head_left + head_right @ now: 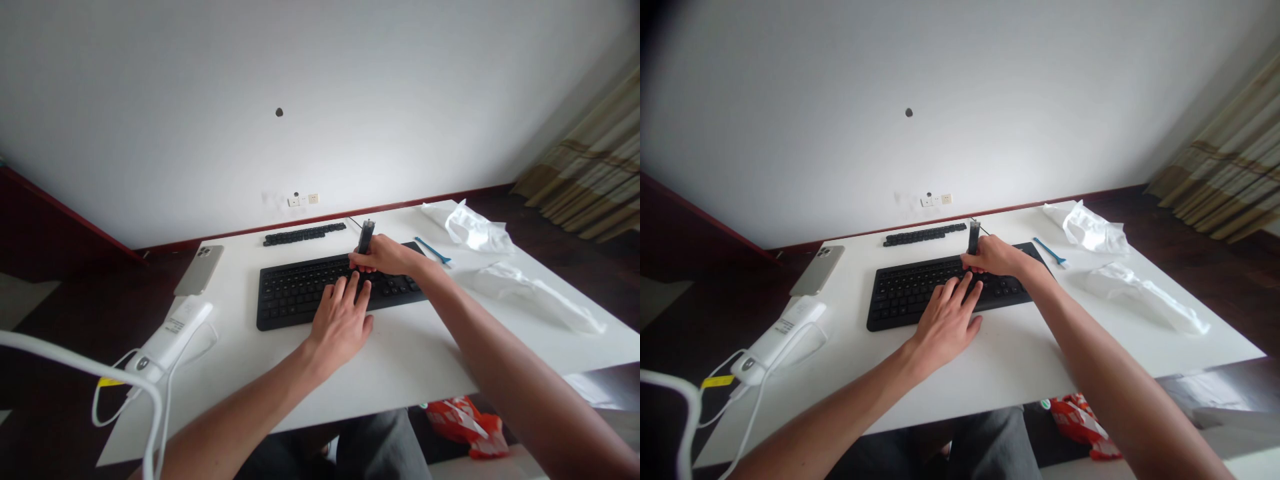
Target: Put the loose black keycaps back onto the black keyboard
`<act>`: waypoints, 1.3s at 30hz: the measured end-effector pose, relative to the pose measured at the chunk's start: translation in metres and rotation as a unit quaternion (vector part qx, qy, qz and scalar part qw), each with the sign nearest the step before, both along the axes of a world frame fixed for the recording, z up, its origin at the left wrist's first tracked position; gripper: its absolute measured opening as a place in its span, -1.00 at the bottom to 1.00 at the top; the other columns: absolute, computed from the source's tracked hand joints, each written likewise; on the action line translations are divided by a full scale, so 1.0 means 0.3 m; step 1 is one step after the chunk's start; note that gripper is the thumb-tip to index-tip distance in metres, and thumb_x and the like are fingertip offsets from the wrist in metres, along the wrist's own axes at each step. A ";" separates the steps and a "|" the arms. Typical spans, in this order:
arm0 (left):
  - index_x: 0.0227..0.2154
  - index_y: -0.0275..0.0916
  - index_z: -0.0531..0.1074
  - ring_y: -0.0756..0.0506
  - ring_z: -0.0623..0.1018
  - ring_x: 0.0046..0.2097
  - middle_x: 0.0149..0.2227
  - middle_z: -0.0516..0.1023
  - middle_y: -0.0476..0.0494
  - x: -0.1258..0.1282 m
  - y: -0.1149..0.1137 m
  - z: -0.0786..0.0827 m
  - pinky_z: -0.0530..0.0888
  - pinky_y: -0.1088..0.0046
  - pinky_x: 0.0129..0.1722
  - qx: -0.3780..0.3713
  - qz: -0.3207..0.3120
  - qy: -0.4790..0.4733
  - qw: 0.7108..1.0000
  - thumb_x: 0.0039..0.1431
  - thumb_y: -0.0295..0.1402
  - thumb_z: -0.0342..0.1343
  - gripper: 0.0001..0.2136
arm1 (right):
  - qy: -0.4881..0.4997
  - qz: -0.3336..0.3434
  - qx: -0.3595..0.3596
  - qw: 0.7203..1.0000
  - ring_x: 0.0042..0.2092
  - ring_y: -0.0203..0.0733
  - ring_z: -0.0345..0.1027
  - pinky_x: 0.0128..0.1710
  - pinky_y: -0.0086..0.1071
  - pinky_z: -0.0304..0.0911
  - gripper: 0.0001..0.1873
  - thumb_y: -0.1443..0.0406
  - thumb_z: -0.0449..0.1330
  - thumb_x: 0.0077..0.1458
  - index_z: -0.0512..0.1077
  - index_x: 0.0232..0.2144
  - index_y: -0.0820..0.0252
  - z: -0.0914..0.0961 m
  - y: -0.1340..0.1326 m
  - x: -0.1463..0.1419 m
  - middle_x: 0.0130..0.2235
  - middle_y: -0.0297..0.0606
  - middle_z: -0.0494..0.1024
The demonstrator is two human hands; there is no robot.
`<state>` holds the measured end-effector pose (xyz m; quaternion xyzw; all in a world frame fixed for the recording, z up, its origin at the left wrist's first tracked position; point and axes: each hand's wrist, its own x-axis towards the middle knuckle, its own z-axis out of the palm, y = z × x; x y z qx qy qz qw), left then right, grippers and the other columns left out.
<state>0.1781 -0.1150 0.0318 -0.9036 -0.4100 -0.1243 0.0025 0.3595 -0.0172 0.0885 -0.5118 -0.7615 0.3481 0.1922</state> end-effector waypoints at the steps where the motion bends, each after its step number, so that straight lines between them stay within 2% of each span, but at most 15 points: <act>1: 0.37 -0.32 0.22 -0.38 0.31 0.27 0.41 0.22 -0.41 0.000 0.000 -0.001 0.36 0.00 0.16 -0.001 0.000 0.000 1.000 0.39 -0.20 0.01 -0.44 | -0.007 0.002 0.003 1.000 -0.48 -0.18 0.43 -0.39 -0.36 0.31 -0.72 0.21 0.21 0.14 0.59 -0.54 0.18 0.001 -0.002 -0.001 -0.57 -0.27 0.56; 10: 0.36 -0.31 0.23 -0.37 0.31 0.27 0.40 0.23 -0.40 0.002 0.005 -0.003 0.35 0.01 0.17 0.000 0.002 -0.004 1.000 0.38 -0.18 0.01 -0.43 | -0.004 0.063 0.010 0.998 -0.39 -0.17 0.42 -0.34 -0.36 0.31 -0.78 0.23 0.22 0.13 0.64 -0.45 0.17 0.000 0.004 0.024 -0.46 -0.25 0.60; 18: 0.36 -0.29 0.24 -0.32 0.32 0.24 0.40 0.24 -0.37 0.006 0.009 0.002 0.38 0.07 0.15 0.021 0.010 0.012 1.000 0.38 -0.15 0.03 -0.43 | 0.069 0.081 -0.097 0.990 -0.42 -0.22 0.39 -0.35 -0.34 0.34 -0.64 0.05 0.21 0.18 0.61 -0.33 0.23 -0.035 0.051 0.085 -0.47 -0.27 0.53; 23: 0.35 -0.29 0.26 -0.31 0.32 0.24 0.40 0.25 -0.36 0.006 0.008 0.004 0.39 0.09 0.14 0.030 0.011 0.018 0.999 0.38 -0.15 0.03 -0.44 | 0.089 0.067 -0.112 0.987 -0.39 -0.18 0.45 -0.34 -0.32 0.37 -0.58 -0.01 0.21 0.18 0.58 -0.32 0.25 -0.052 0.063 0.090 -0.45 -0.24 0.56; 27: 0.35 -0.28 0.25 -0.31 0.33 0.23 0.39 0.26 -0.36 0.005 0.008 0.004 0.39 0.09 0.14 0.033 0.010 0.017 0.999 0.38 -0.15 0.02 -0.44 | 0.031 0.044 -0.045 0.998 -0.43 -0.16 0.44 -0.36 -0.32 0.34 -0.64 0.06 0.19 0.20 0.55 -0.43 0.21 -0.025 0.026 0.046 -0.49 -0.23 0.55; 29: 0.36 -0.29 0.24 -0.31 0.33 0.23 0.39 0.26 -0.36 0.003 0.006 0.003 0.39 0.09 0.14 0.036 0.009 0.020 0.999 0.39 -0.16 0.01 -0.44 | -0.057 0.023 0.029 0.998 -0.46 -0.15 0.43 -0.35 -0.31 0.28 -0.61 0.11 0.17 0.23 0.49 -0.55 0.20 -0.008 -0.004 0.010 -0.54 -0.20 0.53; 31: 0.36 -0.30 0.24 -0.32 0.33 0.24 0.38 0.28 -0.37 0.001 0.004 0.004 0.39 0.09 0.14 0.040 0.007 0.023 0.999 0.39 -0.17 0.01 -0.44 | -0.165 -0.016 0.104 0.981 -0.51 -0.13 0.38 -0.41 -0.29 0.18 -0.54 0.10 0.16 0.23 0.43 -0.64 0.19 0.000 -0.029 -0.027 -0.62 -0.17 0.46; 33: 0.36 -0.31 0.24 -0.33 0.33 0.23 0.36 0.30 -0.37 0.000 0.002 0.006 0.39 0.09 0.13 0.042 0.006 0.025 0.999 0.39 -0.17 0.00 -0.45 | -0.243 -0.041 0.156 0.956 -0.51 -0.09 0.37 -0.45 -0.28 0.09 -0.53 0.07 0.16 0.23 0.45 -0.62 0.21 -0.002 -0.044 -0.058 -0.62 -0.11 0.44; 35: 0.35 -0.31 0.24 -0.33 0.34 0.22 0.34 0.32 -0.37 0.000 0.000 0.009 0.40 0.08 0.13 0.042 0.005 0.026 0.999 0.39 -0.18 0.00 -0.45 | -0.287 -0.050 0.178 0.940 -0.49 -0.04 0.40 -0.45 -0.27 0.06 -0.52 0.05 0.14 0.25 0.49 -0.57 0.24 -0.011 -0.049 -0.081 -0.58 -0.05 0.48; 39: 0.33 -0.30 0.28 -0.33 0.35 0.21 0.30 0.36 -0.37 0.002 0.000 0.013 0.40 0.08 0.11 0.040 0.007 0.026 0.999 0.39 -0.18 0.01 -0.47 | -0.317 -0.056 0.186 0.928 -0.39 0.04 0.48 -0.40 -0.27 0.12 -0.51 0.04 0.10 0.28 0.56 -0.47 0.29 -0.026 -0.044 -0.109 -0.47 0.05 0.56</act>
